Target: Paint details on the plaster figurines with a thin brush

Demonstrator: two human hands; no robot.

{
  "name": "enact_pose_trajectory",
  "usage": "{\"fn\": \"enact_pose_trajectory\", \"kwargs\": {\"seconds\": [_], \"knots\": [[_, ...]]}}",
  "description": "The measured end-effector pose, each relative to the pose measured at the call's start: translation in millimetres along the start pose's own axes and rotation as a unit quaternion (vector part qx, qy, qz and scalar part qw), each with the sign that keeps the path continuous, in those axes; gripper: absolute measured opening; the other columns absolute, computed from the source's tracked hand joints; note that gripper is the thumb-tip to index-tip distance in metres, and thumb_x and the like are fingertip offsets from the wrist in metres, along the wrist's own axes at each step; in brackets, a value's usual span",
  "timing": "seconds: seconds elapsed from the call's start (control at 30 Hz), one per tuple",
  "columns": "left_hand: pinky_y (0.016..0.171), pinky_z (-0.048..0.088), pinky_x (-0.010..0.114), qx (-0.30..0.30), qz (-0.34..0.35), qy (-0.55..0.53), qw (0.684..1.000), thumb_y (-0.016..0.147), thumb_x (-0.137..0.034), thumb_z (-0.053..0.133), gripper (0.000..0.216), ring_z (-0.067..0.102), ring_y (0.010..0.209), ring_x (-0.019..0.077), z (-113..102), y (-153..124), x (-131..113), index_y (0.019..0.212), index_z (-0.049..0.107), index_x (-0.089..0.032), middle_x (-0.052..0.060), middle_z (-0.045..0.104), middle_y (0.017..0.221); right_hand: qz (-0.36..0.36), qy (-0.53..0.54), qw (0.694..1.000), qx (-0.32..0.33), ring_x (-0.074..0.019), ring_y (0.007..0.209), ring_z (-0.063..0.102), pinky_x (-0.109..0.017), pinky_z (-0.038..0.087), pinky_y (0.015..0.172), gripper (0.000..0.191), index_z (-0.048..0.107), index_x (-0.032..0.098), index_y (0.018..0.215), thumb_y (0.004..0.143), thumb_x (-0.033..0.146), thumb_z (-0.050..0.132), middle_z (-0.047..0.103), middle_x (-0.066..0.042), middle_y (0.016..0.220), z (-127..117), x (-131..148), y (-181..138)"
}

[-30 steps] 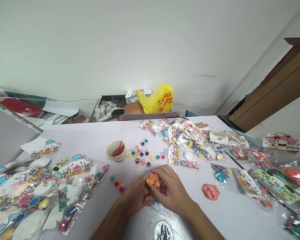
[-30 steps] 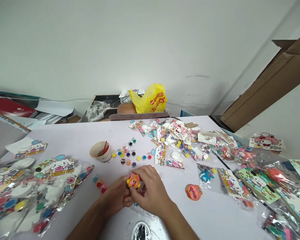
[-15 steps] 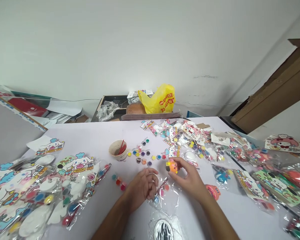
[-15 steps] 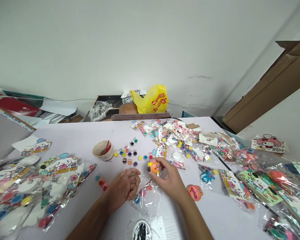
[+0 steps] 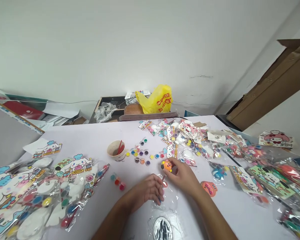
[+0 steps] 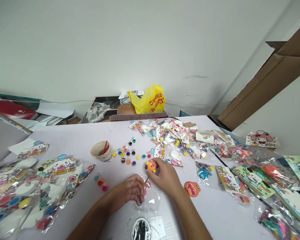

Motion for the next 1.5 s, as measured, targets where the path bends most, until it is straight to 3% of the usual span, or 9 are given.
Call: {"fn": "enact_pose_trajectory", "kwargs": {"seconds": [0.23, 0.53, 0.7, 0.77, 0.87, 0.97, 1.07, 1.27, 1.5], "knots": [[0.071, 0.047, 0.033, -0.005, 0.0, 0.001, 1.0, 0.087, -0.038, 0.063, 0.027, 0.063, 0.082, 0.023, -4.4, 1.6, 4.4, 0.097, 0.058, -0.014, 0.011, 0.063, 0.086, -0.027, 0.008, 1.0, -0.006, -0.0215, 0.077, 0.062, -0.032, 0.047, 0.066, 0.026, 0.064, 0.022, 0.105, 0.085, 0.038, 0.056, 0.07, -0.004, 0.092, 0.8, 7.2, -1.3], [0.065, 0.047, 0.032, -0.026, 0.01, 0.01, 1.0, 0.08, -0.043, 0.065, 0.032, 0.062, 0.073, 0.0212, -4.1, 3.8, 0.2, 0.092, 0.056, -0.015, 0.009, 0.061, 0.083, 0.031, 0.17, 0.985, -0.003, -0.0171, 0.062, 0.055, -0.028, 0.044, 0.058, 0.028, 0.06, 0.02, 0.106, 0.086, 0.039, 0.057, 0.06, 0.001, 0.07, 3.8, -10.4, 3.2], [0.06, 0.045, 0.035, -0.063, 0.062, 0.05, 0.995, 0.078, -0.049, 0.061, 0.037, 0.058, 0.062, 0.0191, -16.5, 5.6, -8.6, 0.094, 0.055, -0.017, 0.007, 0.059, 0.088, 0.05, 0.267, 0.963, 0.008, -0.0158, 0.059, 0.053, -0.027, 0.044, 0.054, 0.035, 0.059, 0.019, 0.107, 0.084, 0.044, 0.061, 0.059, 0.0, 0.071, 17.8, -13.5, 2.5], [0.065, 0.043, 0.033, -0.104, 0.118, 0.08, 0.984, 0.075, -0.047, 0.062, 0.035, 0.055, 0.067, 0.0184, -23.3, 1.3, -18.9, 0.094, 0.056, -0.018, 0.006, 0.057, 0.09, 0.047, 0.288, 0.956, 0.014, -0.0161, 0.061, 0.054, -0.027, 0.044, 0.055, 0.036, 0.06, 0.019, 0.106, 0.082, 0.046, 0.064, 0.06, 0.0, 0.072, 24.4, -12.8, 2.2], [0.082, 0.037, 0.03, -0.174, 0.191, 0.136, 0.956, 0.074, -0.03, 0.064, 0.021, 0.049, 0.089, 0.0199, -26.2, -10.7, -32.2, 0.092, 0.059, -0.02, 0.003, 0.055, 0.095, 0.043, 0.317, 0.947, 0.03, -0.0169, 0.065, 0.055, -0.027, 0.045, 0.057, 0.036, 0.061, 0.019, 0.103, 0.081, 0.048, 0.065, 0.061, -0.002, 0.076, 33.8, -10.0, 1.8], [0.091, 0.031, 0.031, -0.237, 0.194, 0.255, 0.917, 0.075, -0.013, 0.056, 0.028, 0.045, 0.1, 0.0214, -21.9, -18.8, -35.3, 0.1, 0.061, -0.023, 0.003, 0.056, 0.104, 0.043, 0.355, 0.933, 0.049, -0.0172, 0.068, 0.055, -0.028, 0.045, 0.06, 0.035, 0.061, 0.019, 0.1, 0.082, 0.048, 0.065, 0.061, -0.003, 0.079, 40.8, -4.9, 1.1], [0.091, 0.034, 0.033, -0.283, 0.182, 0.342, 0.877, 0.073, -0.009, 0.047, 0.038, 0.047, 0.103, 0.0225, -20.4, -20.9, -36.5, 0.107, 0.057, -0.024, 0.004, 0.056, 0.111, 0.04, 0.395, 0.915, 0.07, -0.0162, 0.069, 0.054, -0.028, 0.044, 0.063, 0.033, 0.06, 0.019, 0.099, 0.082, 0.047, 0.066, 0.059, -0.002, 0.079, 44.9, 1.6, 0.3], [0.089, 0.037, 0.034, -0.278, 0.183, 0.352, 0.875, 0.073, -0.009, 0.043, 0.031, 0.05, 0.095, 0.0219, -21.8, -16.7, -37.0, 0.1, 0.054, -0.022, 0.004, 0.057, 0.096, 0.024, 0.455, 0.883, 0.115, -0.0142, 0.067, 0.052, -0.027, 0.043, 0.066, 0.03, 0.059, 0.018, 0.094, 0.084, 0.046, 0.066, 0.056, 0.001, 0.073, 46.0, 12.8, -2.2], [0.085, 0.037, 0.033, -0.26, 0.188, 0.36, 0.876, 0.073, -0.006, 0.045, 0.033, 0.05, 0.091, 0.0207, -19.3, -16.4, -32.9, 0.1, 0.054, -0.022, 0.002, 0.055, 0.094, 0.003, 0.441, 0.886, 0.145, -0.0148, 0.071, 0.053, -0.027, 0.04, 0.068, 0.027, 0.061, 0.017, 0.097, 0.088, 0.041, 0.064, 0.058, 0.0, 0.077, 49.9, 13.6, -4.2]]}}
Point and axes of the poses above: each hand's wrist, its own y-axis towards the middle knuckle, its own z-axis out of the palm, x = y × z, the point moved 8 cm from there along y, towards the middle knuckle
